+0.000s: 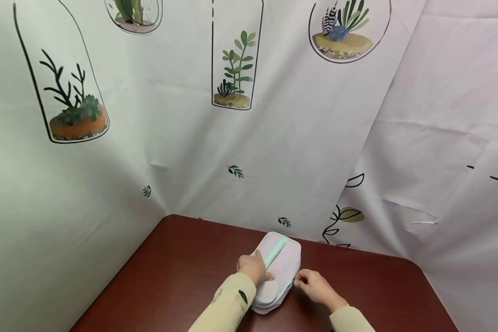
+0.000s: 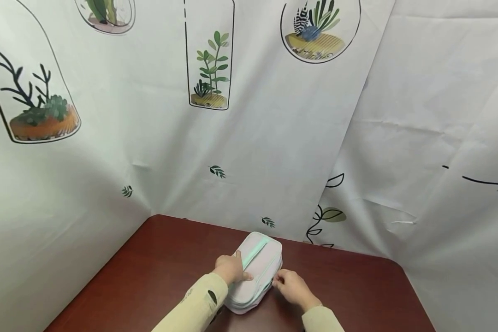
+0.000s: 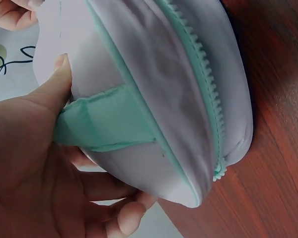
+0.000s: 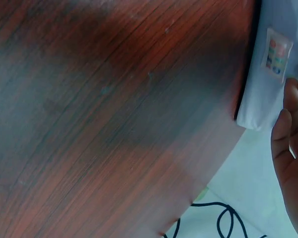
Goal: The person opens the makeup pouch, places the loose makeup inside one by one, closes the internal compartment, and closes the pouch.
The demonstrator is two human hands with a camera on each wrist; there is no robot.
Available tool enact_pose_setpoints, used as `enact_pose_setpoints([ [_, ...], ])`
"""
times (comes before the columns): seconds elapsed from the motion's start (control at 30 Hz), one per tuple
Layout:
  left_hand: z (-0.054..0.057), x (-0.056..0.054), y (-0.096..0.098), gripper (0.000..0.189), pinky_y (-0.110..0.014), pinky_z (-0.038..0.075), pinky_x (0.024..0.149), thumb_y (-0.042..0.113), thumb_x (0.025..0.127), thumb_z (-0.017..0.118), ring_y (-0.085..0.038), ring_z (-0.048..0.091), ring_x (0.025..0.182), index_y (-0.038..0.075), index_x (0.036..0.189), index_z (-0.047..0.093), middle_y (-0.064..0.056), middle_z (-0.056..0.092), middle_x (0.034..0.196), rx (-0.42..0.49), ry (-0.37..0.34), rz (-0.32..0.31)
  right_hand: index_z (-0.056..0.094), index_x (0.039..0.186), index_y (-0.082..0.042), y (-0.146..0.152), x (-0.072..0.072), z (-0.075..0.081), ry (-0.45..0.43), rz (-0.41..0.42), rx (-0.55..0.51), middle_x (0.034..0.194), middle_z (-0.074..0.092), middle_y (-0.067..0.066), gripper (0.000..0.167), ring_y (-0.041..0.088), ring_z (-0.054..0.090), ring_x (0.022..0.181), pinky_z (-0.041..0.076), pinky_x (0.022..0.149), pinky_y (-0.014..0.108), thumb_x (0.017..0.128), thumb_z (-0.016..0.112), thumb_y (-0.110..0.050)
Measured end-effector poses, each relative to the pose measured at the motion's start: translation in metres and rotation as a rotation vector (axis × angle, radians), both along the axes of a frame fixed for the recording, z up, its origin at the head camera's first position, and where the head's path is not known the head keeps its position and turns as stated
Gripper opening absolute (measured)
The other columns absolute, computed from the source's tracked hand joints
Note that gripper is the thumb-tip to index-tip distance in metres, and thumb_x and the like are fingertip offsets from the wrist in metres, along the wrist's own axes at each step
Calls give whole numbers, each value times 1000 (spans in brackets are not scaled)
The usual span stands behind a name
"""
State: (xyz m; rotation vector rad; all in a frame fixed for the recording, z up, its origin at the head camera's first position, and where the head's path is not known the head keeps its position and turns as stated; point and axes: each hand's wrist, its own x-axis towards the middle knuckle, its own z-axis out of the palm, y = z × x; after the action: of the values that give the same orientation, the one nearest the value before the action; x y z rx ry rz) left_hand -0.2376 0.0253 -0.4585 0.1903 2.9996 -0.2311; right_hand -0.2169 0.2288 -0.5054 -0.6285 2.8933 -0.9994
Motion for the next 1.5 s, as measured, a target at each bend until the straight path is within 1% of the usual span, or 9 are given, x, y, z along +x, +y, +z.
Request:
enact_pose_setpoints([
  [0.33,1,1,9,95,-32,43,51,77,68,50,-17,52,54,14,138,45,-7,68,89,11,-1,56,57,75,-10,-1,3,1,-93,128,-71,69,49,-9,12,1,43,62,38,56,23,86,61,-8],
  [0.47,1,0,5,97,-32,45,53,78,70,48,-18,55,57,8,137,46,-9,67,83,61,-9,53,53,77,-11,-5,3,-3,-55,39,-44,68,45,-7,13,3,41,61,36,55,24,88,60,-10],
  [0.63,6,-8,-12,87,-37,45,69,74,76,46,-22,60,83,3,125,57,-10,66,103,238,-96,12,52,81,-14,-7,4,-11,-60,-76,-14,69,44,-5,11,5,41,61,35,55,25,90,58,-13],
  [0.73,13,-17,-27,60,-41,43,77,58,88,46,-23,58,95,9,115,65,-8,63,111,285,-91,-58,52,82,-14,-6,4,-13,-65,-103,0,70,46,-5,10,8,42,61,35,55,26,91,58,-14],
  [0.83,16,-27,-41,33,-43,42,86,26,90,58,-24,51,109,21,122,62,-6,56,122,285,-54,-213,53,82,-14,-5,3,-11,-57,-117,10,71,46,-4,10,10,42,63,35,56,28,90,58,-14],
  [0.9,15,-31,-47,55,-43,40,91,6,80,66,-23,42,122,30,129,56,-1,48,133,287,-74,-320,52,82,-14,-5,2,-9,-59,-125,16,70,46,-4,10,11,42,63,35,56,29,90,58,-13],
  [1.0,9,-34,-49,81,-42,33,99,-5,68,73,-18,26,135,35,134,49,10,36,144,265,-145,-438,52,81,-15,-6,1,-7,-59,-143,34,69,45,-4,11,12,42,63,34,56,29,89,59,-13],
  [1.2,2,-34,-44,92,-40,26,105,3,63,81,-12,17,138,35,139,41,19,26,147,106,-133,-590,51,80,-16,-3,-1,-6,-8,-182,50,67,43,-5,13,11,42,62,34,56,30,89,59,-10],
  [1.5,-2,-39,-42,90,-40,32,100,35,55,87,-11,39,126,38,135,47,17,41,138,17,-34,-622,52,85,-16,8,-3,-6,-19,-165,34,67,42,-6,8,8,41,60,34,56,27,91,57,-18],
])
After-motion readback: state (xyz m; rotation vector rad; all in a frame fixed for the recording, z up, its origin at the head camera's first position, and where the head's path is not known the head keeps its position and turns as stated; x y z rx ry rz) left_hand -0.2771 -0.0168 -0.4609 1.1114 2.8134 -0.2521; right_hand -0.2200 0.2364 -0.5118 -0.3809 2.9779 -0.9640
